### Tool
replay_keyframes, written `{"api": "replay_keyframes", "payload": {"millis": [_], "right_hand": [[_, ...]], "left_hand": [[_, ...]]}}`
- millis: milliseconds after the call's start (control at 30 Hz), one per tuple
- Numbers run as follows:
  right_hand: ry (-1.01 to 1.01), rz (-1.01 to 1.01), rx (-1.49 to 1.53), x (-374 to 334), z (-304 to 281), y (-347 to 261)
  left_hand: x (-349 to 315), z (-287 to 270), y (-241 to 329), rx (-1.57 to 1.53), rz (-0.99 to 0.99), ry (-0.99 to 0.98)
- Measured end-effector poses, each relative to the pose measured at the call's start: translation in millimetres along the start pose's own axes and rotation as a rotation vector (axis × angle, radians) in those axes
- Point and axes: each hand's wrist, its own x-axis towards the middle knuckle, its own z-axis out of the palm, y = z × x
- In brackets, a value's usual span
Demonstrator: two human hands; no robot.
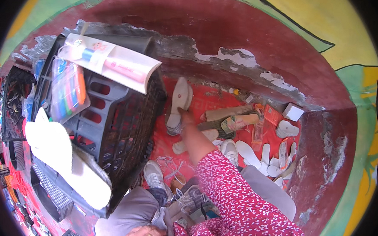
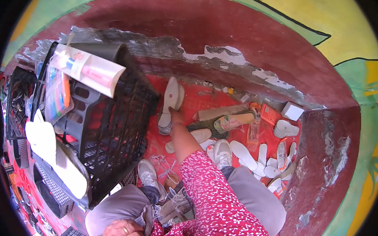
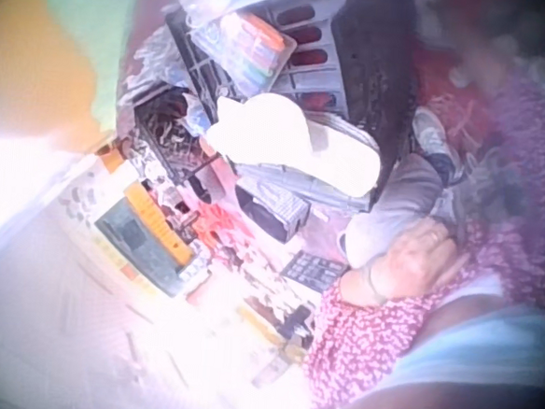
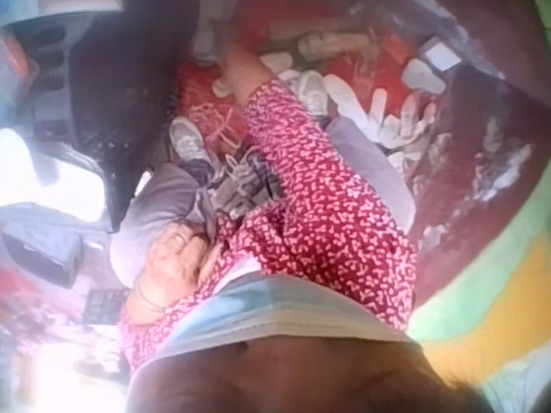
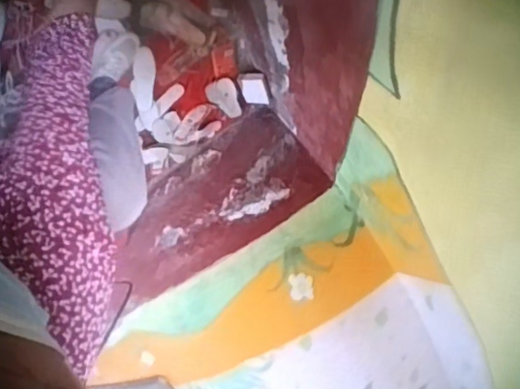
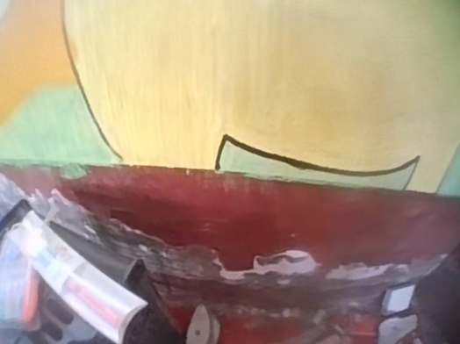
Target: The person assembles slippers by hand, picking up insoles and fitting them into fabric slipper shells.
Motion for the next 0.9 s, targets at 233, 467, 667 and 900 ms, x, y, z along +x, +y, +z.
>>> {"api": "replay_keyframes", "payload": {"millis": [233,467,667,900], "right_hand": [[-0.467,0.257,0.575,-114.9,-89.6,-89.8],[-0.924,-0.089,0.625,-248.1,-53.8,-200.6],[-1.480,-0.197,0.784,-334.5,-1.6,-269.0],[-1.496,-0.234,0.607,-387.6,29.1,-280.8]], "left_hand": [[-23.4,24.9,-4.6,0.052,0.136,0.053],[-40.3,42.3,2.8,0.144,0.235,0.210],[-36.2,47.4,4.8,0.241,0.117,0.179],[-38.9,58.3,-6.8,0.318,-0.001,0.082]]}}
